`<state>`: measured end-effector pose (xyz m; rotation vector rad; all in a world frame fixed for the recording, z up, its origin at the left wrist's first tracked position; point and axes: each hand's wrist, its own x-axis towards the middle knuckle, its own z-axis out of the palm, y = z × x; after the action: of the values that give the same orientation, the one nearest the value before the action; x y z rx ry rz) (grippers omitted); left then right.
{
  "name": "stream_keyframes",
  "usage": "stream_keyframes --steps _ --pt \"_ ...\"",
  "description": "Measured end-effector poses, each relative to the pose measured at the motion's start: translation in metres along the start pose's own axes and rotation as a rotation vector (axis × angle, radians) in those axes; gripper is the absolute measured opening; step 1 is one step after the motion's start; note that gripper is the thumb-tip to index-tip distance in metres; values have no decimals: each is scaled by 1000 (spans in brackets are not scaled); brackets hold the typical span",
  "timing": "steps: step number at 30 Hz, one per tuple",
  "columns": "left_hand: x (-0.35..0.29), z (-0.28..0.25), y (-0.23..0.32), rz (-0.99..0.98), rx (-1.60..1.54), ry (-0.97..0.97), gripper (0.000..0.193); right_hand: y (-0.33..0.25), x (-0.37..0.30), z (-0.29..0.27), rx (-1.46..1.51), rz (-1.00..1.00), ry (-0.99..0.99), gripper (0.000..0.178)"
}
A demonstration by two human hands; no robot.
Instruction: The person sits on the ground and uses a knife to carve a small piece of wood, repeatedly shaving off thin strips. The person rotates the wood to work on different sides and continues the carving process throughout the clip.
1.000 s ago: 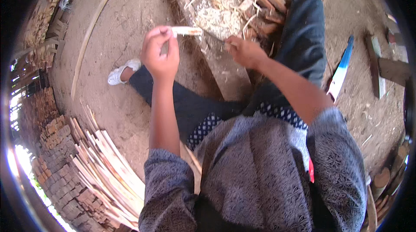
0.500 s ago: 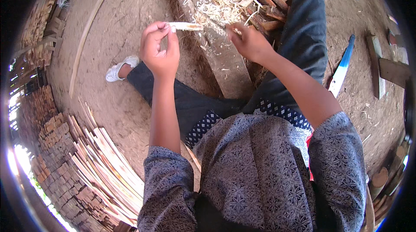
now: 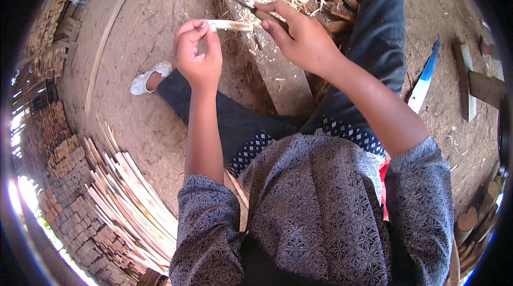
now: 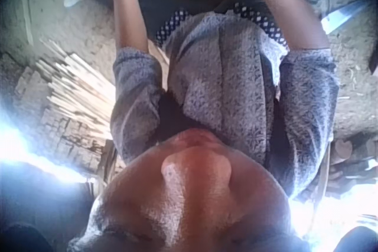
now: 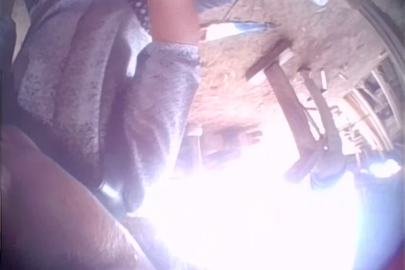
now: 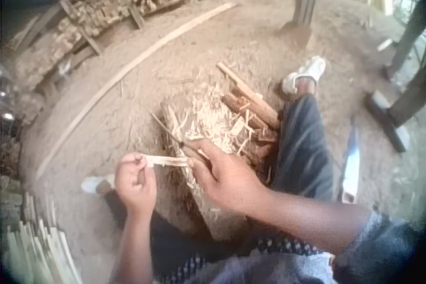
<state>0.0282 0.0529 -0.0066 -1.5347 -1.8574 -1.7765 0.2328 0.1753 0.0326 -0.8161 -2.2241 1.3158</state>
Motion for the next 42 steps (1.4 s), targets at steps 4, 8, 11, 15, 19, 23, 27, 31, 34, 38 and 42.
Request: stream_keyframes --steps 4,8,11,15,19,23,27,31,34,38,42 --pt "5 1 0 7 10 -12 15 1 -13 13 81 -58 136 36" --pt "7 14 -2 -39 -86 12 15 84 -2 22 -221 46 -112 31" --pt "-5 -8 1 -18 40 -70 16 17 7 14 -78 -66 -62 36" --pt "5 -4 2 -5 44 -105 17 14 -10 26 43 -50 97 39" --pt "6 8 -7 -3 -37 -17 16 116 -4 23 -355 198 -282 36" --pt "5 0 -2 -6 34 -78 19 54 9 5 -105 154 -190 34" --pt "3 4 -9 -74 -26 26 19 -19 9 -9 266 16 109 39" --pt "6 7 -6 -67 -18 25 19 -19 -9 9 349 -101 385 36" --pt "9 13 -2 -25 4 -9 18 56 -25 33 -148 82 -33 35" --pt "-2 7 -4 -66 -49 37 15 20 -3 13 -143 103 -43 34" --pt "2 5 1 -52 -38 47 14 -23 -6 1 92 4 64 37"
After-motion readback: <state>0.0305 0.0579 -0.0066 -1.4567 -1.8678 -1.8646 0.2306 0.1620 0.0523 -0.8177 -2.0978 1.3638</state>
